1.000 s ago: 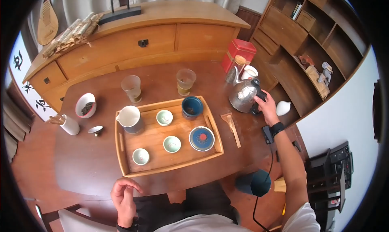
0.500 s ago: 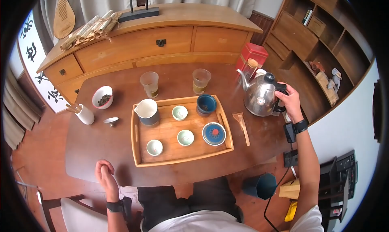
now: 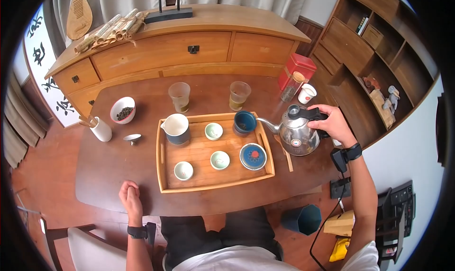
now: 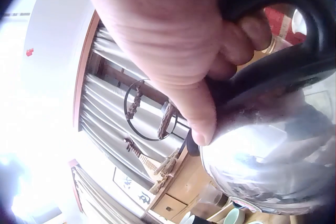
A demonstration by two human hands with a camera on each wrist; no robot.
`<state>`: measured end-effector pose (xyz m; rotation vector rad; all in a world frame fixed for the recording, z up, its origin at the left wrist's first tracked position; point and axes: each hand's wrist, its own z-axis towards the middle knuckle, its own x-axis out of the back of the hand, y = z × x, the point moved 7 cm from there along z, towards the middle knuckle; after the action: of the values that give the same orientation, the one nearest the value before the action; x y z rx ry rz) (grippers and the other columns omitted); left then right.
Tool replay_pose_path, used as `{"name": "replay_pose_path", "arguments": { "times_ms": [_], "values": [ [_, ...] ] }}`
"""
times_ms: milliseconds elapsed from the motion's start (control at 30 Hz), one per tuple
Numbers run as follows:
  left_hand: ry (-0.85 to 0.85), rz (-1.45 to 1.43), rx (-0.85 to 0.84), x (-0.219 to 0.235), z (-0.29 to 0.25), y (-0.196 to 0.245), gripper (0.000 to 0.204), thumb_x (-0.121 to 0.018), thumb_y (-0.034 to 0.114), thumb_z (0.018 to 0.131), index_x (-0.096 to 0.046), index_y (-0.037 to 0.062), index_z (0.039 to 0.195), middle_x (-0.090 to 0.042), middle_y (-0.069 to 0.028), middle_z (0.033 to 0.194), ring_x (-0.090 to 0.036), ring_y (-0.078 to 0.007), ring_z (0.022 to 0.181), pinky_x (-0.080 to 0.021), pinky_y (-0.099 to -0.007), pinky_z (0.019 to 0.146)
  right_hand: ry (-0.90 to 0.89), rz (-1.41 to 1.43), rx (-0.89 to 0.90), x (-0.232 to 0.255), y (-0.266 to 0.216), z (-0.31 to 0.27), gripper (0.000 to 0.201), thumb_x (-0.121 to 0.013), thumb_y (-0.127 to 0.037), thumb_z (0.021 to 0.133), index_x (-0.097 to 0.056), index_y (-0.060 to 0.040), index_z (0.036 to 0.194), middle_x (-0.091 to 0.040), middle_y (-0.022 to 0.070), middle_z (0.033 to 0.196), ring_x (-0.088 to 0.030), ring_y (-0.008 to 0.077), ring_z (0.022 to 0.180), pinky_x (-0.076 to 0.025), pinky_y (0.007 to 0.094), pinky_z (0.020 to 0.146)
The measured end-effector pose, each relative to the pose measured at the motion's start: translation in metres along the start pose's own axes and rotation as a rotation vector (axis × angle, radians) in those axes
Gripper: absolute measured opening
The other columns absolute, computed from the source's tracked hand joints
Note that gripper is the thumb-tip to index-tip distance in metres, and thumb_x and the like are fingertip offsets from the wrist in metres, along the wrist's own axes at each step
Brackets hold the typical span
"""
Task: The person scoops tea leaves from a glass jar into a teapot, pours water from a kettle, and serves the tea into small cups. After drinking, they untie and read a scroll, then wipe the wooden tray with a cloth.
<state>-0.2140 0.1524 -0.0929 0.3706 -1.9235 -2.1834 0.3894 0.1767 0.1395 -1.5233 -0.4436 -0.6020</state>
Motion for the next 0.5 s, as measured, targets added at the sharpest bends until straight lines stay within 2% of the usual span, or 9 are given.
{"name": "replay_pose_path", "arguments": {
  "times_ms": [300,500],
  "values": [
    [-0.014,0.000,-0.014,-0.002,-0.001,0.002,0.024,-0.037,-0.003,0.087,-0.056,0.0051,0.075,-0.041,0.0052,0.060,-0.032,-0.0029,0.053,-0.022,-0.0215,0.047,0.010,-0.199,0.073,-0.002,-0.023,0.006,0.040,-0.085,-0.010,0.072,-0.069,0.0031,0.106,-0.069,0.0028,0.088,-0.062,0.0087,0.081,-0.051,0.0267,0.078],
    [-0.008,0.020,-0.009,-0.001,0.000,-0.001,0.024,-0.037,-0.003,0.087,-0.056,0.0050,0.074,-0.042,0.0053,0.059,-0.033,-0.0029,0.053,-0.022,-0.0216,0.047,0.012,-0.157,0.022,0.000,-0.026,0.005,0.040,-0.085,-0.010,0.072,-0.069,0.0033,0.106,-0.069,0.0030,0.089,-0.061,0.0082,0.081,-0.051,0.0268,0.078]
  ]
}}
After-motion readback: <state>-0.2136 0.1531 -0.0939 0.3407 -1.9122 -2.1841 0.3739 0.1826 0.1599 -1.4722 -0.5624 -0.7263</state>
